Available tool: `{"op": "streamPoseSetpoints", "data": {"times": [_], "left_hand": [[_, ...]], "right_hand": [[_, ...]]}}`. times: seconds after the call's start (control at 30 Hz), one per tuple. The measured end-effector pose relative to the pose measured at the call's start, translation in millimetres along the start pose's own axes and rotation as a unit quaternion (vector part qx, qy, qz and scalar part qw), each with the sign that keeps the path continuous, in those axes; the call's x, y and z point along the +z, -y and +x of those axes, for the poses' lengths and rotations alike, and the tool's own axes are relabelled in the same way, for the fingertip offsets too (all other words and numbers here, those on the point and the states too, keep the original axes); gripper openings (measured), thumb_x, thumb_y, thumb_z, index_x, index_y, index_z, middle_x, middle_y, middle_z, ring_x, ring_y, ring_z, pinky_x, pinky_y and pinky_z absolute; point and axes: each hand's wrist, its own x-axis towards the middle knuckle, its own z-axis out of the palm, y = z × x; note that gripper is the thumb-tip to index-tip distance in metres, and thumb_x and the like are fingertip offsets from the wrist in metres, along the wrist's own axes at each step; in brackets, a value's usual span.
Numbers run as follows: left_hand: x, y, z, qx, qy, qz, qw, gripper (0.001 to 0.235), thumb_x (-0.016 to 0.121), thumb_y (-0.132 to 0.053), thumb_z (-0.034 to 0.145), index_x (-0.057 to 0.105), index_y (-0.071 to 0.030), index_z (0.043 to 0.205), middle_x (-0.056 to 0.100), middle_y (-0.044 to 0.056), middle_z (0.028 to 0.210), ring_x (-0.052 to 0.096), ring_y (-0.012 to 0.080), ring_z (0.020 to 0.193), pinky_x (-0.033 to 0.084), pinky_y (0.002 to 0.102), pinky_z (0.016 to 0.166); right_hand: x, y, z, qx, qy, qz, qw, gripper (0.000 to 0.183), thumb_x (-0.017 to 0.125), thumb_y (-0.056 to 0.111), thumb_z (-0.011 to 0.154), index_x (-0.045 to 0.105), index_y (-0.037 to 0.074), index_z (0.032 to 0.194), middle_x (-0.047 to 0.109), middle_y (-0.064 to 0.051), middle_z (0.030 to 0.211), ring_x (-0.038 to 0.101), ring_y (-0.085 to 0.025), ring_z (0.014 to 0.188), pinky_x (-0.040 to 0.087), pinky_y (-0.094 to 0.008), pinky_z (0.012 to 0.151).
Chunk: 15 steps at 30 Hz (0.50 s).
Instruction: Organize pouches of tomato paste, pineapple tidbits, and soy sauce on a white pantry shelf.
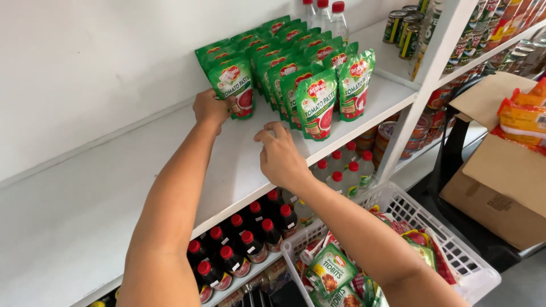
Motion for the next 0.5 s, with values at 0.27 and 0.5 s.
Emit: {"op": "streamPoseSetpoints", "data": {"times": [0.27, 0.5], "left_hand": [[6.8, 4.2, 9.5, -0.008, 0.018, 0.007, 1.000, 0.015, 0.082, -0.007, 0.084, 0.076, -0.003, 0.097, 0.076, 0.009, 0.083, 0.071, 0.0139, 0.065, 0.057, 0.030, 0.055], [14.9, 3.8, 0.8, 0.030, -0.014, 0.023, 0.999, 0.016, 0.083, -0.009, 0.083, 0.076, -0.005, 0.097, 0.076, 0.009, 0.078, 0.069, 0.0159, 0.063, 0.053, 0.034, 0.056]], "right_hand": [[-6.4, 7.1, -0.8, 0.010, 0.018, 0.001, 1.000, 0.036, 0.059, -0.004, 0.080, 0.065, 0.002, 0.115, 0.050, -0.020, 0.137, 0.048, -0.042, 0.129, 0.047, -0.048, 0.101], [-4.9, 6.0, -1.4, 0.005, 0.009, -0.007, 1.000, 0.035, 0.061, -0.002, 0.079, 0.066, 0.002, 0.113, 0.051, -0.019, 0.137, 0.048, -0.041, 0.129, 0.048, -0.047, 0.101]]}}
